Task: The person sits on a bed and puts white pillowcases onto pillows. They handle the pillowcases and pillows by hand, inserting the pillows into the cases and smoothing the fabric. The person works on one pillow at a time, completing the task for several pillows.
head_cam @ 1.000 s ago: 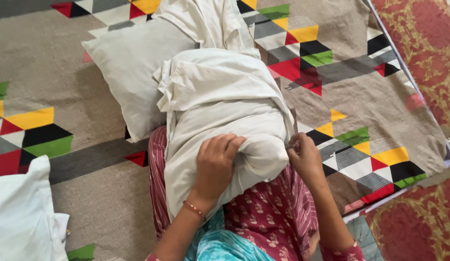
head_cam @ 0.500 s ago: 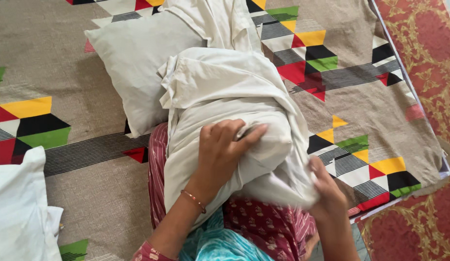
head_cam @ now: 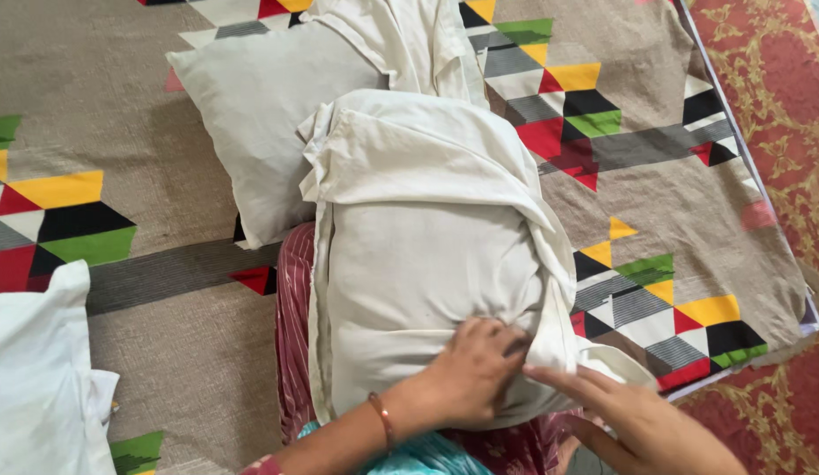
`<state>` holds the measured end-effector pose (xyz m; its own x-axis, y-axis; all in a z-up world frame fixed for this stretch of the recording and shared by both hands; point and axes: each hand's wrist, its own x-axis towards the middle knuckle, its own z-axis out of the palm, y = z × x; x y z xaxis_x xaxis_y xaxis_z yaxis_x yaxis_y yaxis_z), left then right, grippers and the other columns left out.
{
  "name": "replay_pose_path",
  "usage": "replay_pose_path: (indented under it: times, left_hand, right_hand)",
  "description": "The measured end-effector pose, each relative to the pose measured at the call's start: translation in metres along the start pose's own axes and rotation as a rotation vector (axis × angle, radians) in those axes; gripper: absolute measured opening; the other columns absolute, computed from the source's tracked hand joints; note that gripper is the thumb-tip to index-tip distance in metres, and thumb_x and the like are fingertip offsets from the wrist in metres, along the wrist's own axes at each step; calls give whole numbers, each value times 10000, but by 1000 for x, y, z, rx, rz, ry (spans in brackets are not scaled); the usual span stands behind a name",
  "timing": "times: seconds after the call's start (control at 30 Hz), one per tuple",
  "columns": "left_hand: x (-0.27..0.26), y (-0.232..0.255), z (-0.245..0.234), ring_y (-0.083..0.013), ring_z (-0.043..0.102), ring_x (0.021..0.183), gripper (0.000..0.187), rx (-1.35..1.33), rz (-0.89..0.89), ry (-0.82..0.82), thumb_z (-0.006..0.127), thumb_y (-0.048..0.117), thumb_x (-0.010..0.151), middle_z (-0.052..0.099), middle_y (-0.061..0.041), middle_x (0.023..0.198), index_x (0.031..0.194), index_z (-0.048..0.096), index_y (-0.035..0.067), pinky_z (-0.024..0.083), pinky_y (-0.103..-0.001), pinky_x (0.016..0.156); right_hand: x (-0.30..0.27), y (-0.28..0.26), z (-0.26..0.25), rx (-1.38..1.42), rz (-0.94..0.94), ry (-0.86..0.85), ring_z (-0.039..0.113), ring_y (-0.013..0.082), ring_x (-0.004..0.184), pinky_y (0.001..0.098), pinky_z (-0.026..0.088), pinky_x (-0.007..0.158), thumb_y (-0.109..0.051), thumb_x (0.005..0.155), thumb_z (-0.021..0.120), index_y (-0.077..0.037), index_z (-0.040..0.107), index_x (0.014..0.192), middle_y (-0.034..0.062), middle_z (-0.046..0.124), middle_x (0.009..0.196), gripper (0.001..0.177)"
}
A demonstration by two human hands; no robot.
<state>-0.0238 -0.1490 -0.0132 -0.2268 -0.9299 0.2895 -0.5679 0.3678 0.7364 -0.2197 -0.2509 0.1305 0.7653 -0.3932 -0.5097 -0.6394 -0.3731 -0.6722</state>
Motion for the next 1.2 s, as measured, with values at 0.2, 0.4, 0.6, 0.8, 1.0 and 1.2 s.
replay_pose_path:
  times: [0.2,0.4,0.6,0.8,1.0,1.2]
  left_hand:
    - [13,-26,-36,-262,662,1172,334,-723,-404,196,568,152,935,684,-100,1231,1252,668,110,531,-409,1025]
    - [-3,-80,-70,-355,580,1143,637,858,-556,562,603,543,828,623,-177,1273,1334,608,156,424,-566,925]
    - [-5,-104,-57,-216,681,856,388,-63,-987,397,748,283,906,689,-62,916,1223,602,113,545,-377,770]
    - [-22,-95,-74,-242,683,855,365,361,-388,642,768,69,831,706,-64,897,1163,618,88,564,-365,753]
    - [-32,-144,-104,-359,637,958,427,374,-592,363,727,262,855,671,-162,1013,1208,617,48,516,-480,852]
    - [-6,-155,-147,-292,626,1072,263,484,-638,329,618,401,1030,680,-96,1059,1051,666,143,459,-470,985]
  right_hand:
    - [55,-27,-24,-526,179,283,743,235,707,403,569,660,-316,946,629,-327,594,1399,62,761,803,454]
    - [182,21,8,-706,-245,683,537,433,1246,519,461,975,-407,886,702,-113,576,1380,244,575,1316,588]
    - [213,64,27,-225,-98,703,453,417,1253,521,398,1055,-276,791,829,-128,537,1418,233,505,1333,707]
    - [200,32,16,-109,-278,820,486,392,1337,476,411,1122,-154,841,812,-138,560,1411,174,552,1365,623]
    - [266,30,-7,-380,-194,631,454,415,1293,512,365,1070,-219,780,850,-141,658,1267,192,517,1383,529]
    - [339,43,-16,-406,-429,737,568,371,1317,490,450,1108,-247,979,711,-142,613,1344,128,612,1410,392]
